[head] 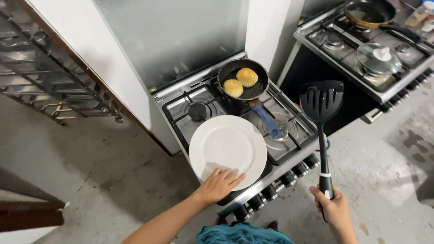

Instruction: Frying buns in a pan on a stove and transferring them to a plate.

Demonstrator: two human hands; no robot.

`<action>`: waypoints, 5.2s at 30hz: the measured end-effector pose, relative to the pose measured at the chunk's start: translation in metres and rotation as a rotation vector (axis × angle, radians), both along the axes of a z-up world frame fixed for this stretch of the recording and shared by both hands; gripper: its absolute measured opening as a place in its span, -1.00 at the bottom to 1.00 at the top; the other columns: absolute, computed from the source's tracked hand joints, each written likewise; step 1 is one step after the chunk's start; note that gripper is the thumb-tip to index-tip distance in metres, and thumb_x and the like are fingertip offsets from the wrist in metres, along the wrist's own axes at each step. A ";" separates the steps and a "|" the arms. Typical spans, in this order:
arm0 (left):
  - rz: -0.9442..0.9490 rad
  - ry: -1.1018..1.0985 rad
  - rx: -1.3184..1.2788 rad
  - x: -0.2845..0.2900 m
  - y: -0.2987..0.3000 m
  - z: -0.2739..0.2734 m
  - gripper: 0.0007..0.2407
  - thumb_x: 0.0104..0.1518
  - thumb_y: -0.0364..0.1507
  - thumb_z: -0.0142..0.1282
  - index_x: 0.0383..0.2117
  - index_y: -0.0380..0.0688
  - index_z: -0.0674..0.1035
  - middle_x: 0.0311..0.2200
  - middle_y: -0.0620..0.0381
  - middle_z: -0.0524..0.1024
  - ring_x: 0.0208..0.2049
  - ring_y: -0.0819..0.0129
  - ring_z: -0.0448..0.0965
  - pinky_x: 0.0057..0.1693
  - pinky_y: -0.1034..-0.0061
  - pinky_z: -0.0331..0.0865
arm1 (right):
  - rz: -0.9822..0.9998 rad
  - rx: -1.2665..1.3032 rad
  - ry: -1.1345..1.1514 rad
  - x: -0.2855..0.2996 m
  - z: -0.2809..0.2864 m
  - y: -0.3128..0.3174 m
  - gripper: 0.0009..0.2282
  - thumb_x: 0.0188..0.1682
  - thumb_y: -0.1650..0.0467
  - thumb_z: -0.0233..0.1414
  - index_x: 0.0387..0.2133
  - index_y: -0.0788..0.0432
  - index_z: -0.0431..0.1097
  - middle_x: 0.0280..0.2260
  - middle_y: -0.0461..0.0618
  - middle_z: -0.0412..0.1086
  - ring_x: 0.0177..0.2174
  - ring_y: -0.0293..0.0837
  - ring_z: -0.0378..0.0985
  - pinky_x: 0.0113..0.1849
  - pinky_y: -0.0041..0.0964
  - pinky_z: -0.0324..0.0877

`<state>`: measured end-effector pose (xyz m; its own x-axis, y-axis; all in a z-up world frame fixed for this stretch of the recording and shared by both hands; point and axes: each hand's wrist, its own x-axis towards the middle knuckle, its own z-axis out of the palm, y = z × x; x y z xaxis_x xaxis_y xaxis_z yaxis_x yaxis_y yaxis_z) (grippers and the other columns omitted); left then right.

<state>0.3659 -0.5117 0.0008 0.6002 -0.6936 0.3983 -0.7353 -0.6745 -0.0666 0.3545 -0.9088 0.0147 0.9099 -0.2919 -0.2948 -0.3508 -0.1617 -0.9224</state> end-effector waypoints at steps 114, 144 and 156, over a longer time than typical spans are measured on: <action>0.721 0.016 -0.861 0.119 -0.222 0.020 -0.68 -0.06 -0.58 0.33 -0.15 -0.23 0.55 -0.10 0.02 0.41 -0.13 0.07 0.48 0.00 0.27 0.42 | 0.988 -1.385 -0.865 0.350 0.161 0.062 -0.53 -0.08 0.30 0.13 0.17 -0.26 0.36 -0.25 0.08 0.46 -0.20 0.07 0.60 -0.20 -0.06 0.56; 0.720 -0.017 -0.836 0.119 -0.223 0.013 -0.68 -0.06 -0.58 0.34 -0.14 -0.24 0.56 -0.09 -0.02 0.41 -0.14 0.07 0.48 -0.01 0.24 0.41 | 0.973 -1.595 -0.887 0.360 0.189 0.024 -0.51 -0.13 0.36 0.13 0.12 -0.33 0.40 -0.16 -0.02 0.45 -0.09 -0.01 0.54 -0.12 -0.14 0.54; 0.737 0.024 -0.788 0.122 -0.226 0.013 -0.68 -0.02 -0.53 0.33 -0.12 -0.25 0.54 -0.06 -0.04 0.39 -0.06 0.02 0.45 0.01 0.21 0.40 | 1.061 -1.601 -0.840 0.306 0.190 -0.020 -0.47 -0.17 0.35 0.15 0.14 -0.34 0.34 -0.20 -0.06 0.41 -0.12 -0.06 0.54 -0.19 -0.18 0.57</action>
<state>0.4883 -0.7372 0.0136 0.7788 0.2879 0.5573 -0.1263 -0.7983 0.5889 0.6601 -0.9285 0.2047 0.6075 0.7875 0.1035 0.7203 -0.6011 0.3461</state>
